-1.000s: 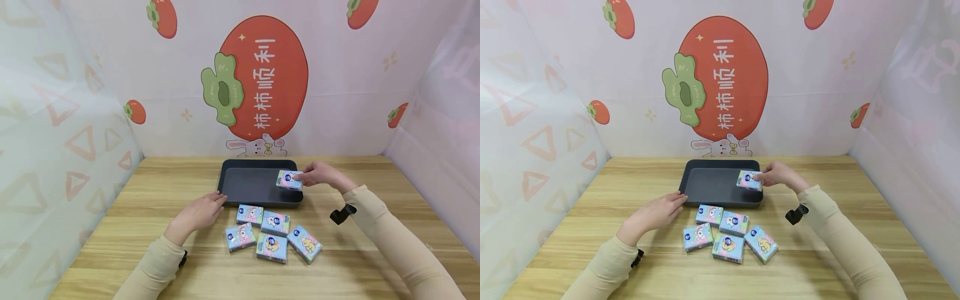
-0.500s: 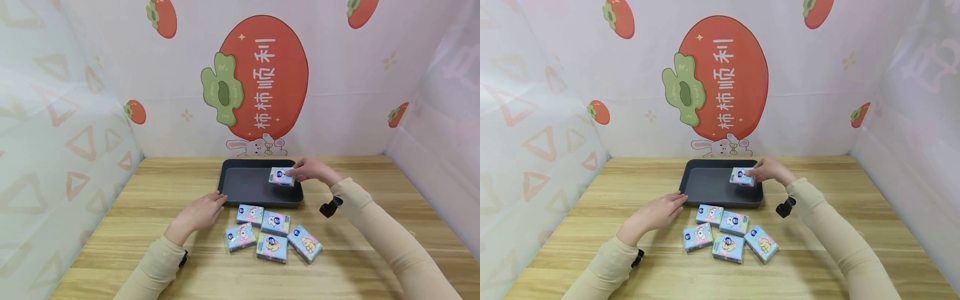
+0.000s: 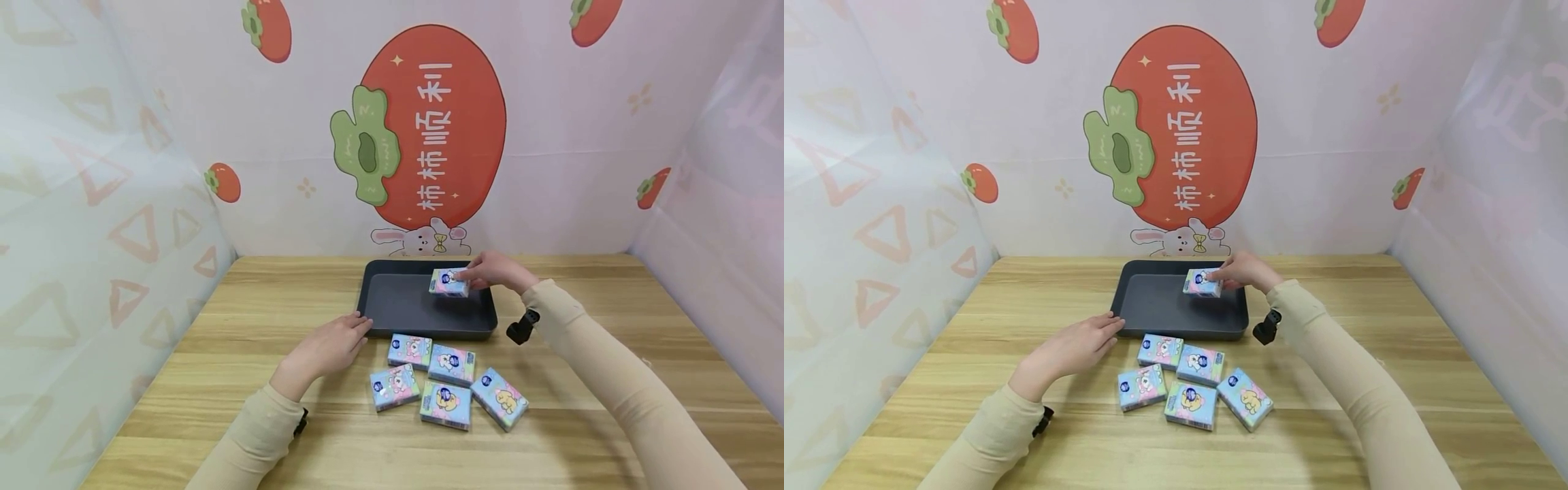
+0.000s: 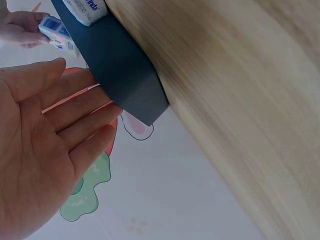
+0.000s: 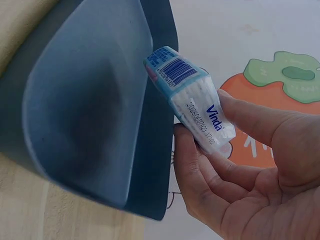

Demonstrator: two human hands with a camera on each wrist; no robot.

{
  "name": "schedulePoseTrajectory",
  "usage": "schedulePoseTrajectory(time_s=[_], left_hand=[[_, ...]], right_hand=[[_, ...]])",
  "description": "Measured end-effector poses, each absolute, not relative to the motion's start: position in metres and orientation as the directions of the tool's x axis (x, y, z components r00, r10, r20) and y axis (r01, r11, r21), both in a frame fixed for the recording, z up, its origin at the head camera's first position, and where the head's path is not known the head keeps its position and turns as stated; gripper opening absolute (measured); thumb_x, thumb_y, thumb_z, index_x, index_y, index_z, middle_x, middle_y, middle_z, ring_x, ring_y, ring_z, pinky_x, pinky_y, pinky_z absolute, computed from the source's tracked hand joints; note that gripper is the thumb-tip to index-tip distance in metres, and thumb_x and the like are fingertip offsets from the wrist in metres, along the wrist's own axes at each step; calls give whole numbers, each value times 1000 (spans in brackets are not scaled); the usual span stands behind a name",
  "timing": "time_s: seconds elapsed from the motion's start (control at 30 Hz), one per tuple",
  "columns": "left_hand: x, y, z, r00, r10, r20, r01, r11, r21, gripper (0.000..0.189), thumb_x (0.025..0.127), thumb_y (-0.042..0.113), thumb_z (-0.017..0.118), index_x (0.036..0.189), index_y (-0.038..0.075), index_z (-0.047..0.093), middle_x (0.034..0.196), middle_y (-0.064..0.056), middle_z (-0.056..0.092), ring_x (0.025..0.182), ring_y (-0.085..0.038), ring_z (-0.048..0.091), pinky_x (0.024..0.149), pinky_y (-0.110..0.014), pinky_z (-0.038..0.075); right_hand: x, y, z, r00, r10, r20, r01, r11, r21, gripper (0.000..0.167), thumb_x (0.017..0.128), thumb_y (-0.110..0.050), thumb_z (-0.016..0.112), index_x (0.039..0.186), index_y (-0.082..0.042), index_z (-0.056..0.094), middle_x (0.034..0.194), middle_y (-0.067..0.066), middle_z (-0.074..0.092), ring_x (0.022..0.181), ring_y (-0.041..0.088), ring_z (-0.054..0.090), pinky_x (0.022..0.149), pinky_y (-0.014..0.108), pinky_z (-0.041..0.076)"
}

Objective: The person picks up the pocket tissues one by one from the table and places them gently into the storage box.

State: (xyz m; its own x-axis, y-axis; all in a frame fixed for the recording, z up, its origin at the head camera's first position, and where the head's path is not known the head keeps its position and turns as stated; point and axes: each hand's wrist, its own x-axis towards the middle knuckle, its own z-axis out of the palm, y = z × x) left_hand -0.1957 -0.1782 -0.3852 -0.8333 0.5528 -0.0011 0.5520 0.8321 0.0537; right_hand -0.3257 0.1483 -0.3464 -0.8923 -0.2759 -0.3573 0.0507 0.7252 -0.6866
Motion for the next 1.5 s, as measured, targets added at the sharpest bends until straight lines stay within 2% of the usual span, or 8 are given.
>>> schedulePoseTrajectory(time_s=[0.23, 0.4, 0.6, 0.8, 1.2, 1.5], left_hand=[[-195, -178, -385, -832, 555, -1, 554, 831, 51, 39, 99, 20, 49, 131, -1, 54, 136, -21, 52, 130, -34, 47, 108, -45, 41], [-195, -178, -385, -834, 552, -2, 551, 833, 42, 40, 99, 21, 49, 131, -1, 54, 136, -21, 52, 129, -34, 47, 108, -45, 41], [-196, -179, -386, -834, 552, -3, 551, 833, 40, 39, 99, 21, 49, 131, -1, 54, 136, -21, 52, 129, -34, 47, 108, -45, 41], [-195, -178, -385, -835, 551, -9, 550, 834, 44, 40, 99, 21, 49, 132, -1, 54, 136, -21, 52, 129, -34, 47, 108, -45, 41], [-195, -178, -384, -834, 551, -9, 551, 834, 26, 40, 99, 22, 48, 132, 0, 54, 136, -20, 52, 129, -33, 48, 107, -44, 42], [-194, -177, -384, -834, 551, -14, 551, 834, 23, 40, 99, 22, 48, 132, 0, 54, 136, -20, 53, 129, -33, 48, 107, -44, 42]], right_hand=[[-332, 141, -347, -901, -279, -332, 43, 705, -708, 44, 87, -35, 68, 110, 3, 67, 99, 13, 70, 95, 30, 66, 92, 40, 54], [-336, 132, -350, -915, -258, -309, 52, 686, -726, 43, 87, -34, 69, 110, 3, 67, 99, 13, 71, 99, 33, 66, 93, 40, 54], [-341, 124, -350, -929, -229, -290, 59, 682, -729, 44, 86, -33, 69, 114, 2, 65, 106, 15, 68, 101, 34, 65, 91, 39, 55], [-342, 118, -348, -930, -231, -287, 74, 645, -761, 50, 85, -33, 70, 121, -1, 60, 118, 17, 63, 106, 35, 63, 96, 41, 52], [-348, 107, -351, -935, -255, -245, 43, 606, -794, 57, 83, -28, 73, 131, -6, 51, 126, 16, 58, 102, 34, 64, 92, 44, 54], [-354, 93, -352, -932, -223, -284, 87, 625, -776, 48, 82, -31, 74, 117, 1, 63, 117, 17, 64, 102, 33, 66, 94, 40, 53]])
